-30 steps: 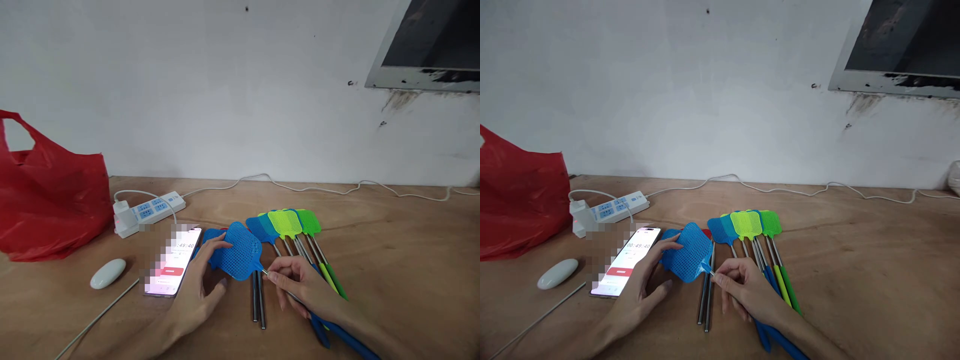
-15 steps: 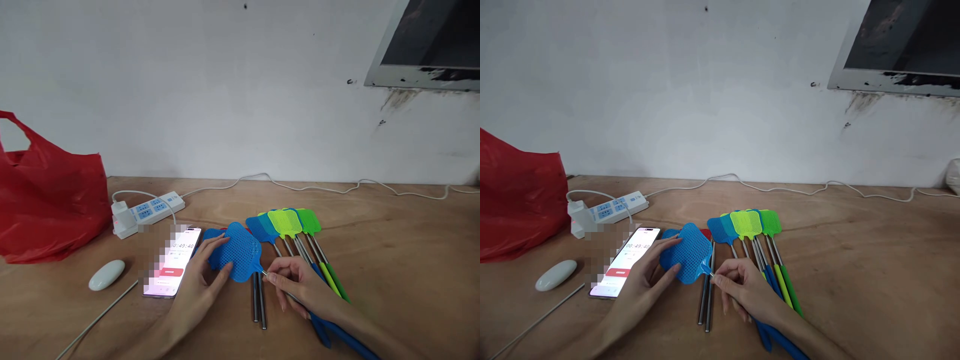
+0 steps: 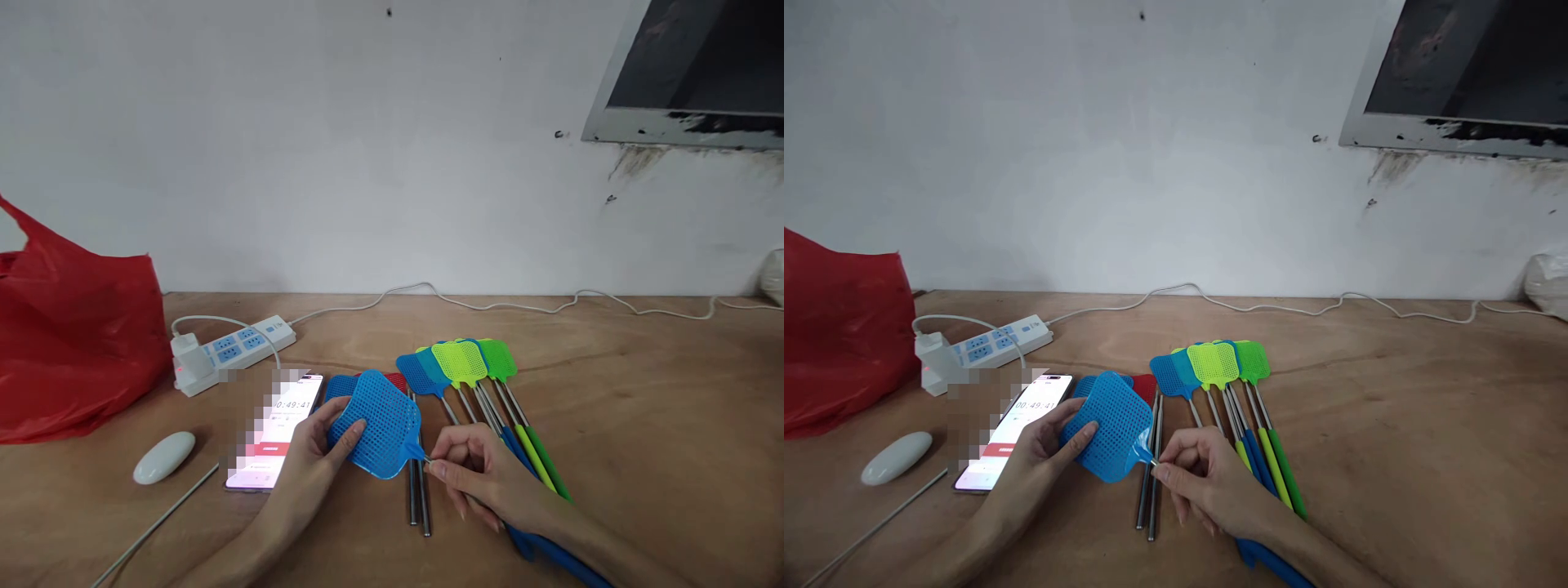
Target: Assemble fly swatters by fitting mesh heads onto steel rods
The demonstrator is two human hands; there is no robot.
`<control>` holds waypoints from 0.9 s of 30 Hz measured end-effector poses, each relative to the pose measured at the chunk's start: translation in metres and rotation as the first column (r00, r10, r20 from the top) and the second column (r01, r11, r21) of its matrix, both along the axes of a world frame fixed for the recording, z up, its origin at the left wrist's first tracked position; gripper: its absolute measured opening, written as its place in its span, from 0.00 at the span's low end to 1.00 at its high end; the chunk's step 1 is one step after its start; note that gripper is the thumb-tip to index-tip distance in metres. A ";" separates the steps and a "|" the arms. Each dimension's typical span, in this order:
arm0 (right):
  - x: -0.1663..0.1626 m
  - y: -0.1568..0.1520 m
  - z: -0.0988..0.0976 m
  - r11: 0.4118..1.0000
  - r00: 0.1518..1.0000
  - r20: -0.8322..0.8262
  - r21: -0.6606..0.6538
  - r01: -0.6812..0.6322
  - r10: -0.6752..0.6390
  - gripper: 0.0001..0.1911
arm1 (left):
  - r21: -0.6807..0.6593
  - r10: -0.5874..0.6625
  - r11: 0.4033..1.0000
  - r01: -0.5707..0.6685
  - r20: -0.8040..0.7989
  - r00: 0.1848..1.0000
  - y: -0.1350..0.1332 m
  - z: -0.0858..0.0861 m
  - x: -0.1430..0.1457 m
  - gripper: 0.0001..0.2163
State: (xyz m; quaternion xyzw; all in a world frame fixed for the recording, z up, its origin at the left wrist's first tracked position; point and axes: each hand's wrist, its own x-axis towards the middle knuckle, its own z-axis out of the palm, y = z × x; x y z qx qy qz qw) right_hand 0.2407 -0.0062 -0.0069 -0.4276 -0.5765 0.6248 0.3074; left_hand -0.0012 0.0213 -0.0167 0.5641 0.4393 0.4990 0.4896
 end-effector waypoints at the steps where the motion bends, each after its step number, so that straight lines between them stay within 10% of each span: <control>1: 0.000 -0.001 0.000 1.000 1.000 0.002 0.003 0.002 -0.002 0.23 | 0.011 0.005 1.000 -0.005 -0.013 1.000 0.000 0.000 0.000 0.14; 17: -0.001 0.009 -0.006 0.993 0.990 -0.124 -0.108 0.052 -0.065 0.20 | -0.010 -0.069 0.998 0.069 -0.079 0.994 -0.006 0.009 0.009 0.24; 27: 0.010 0.021 0.002 0.852 0.702 -0.487 -0.361 0.380 -0.519 0.16 | -0.060 -0.191 0.980 0.189 -0.027 0.981 -0.010 0.008 0.009 0.15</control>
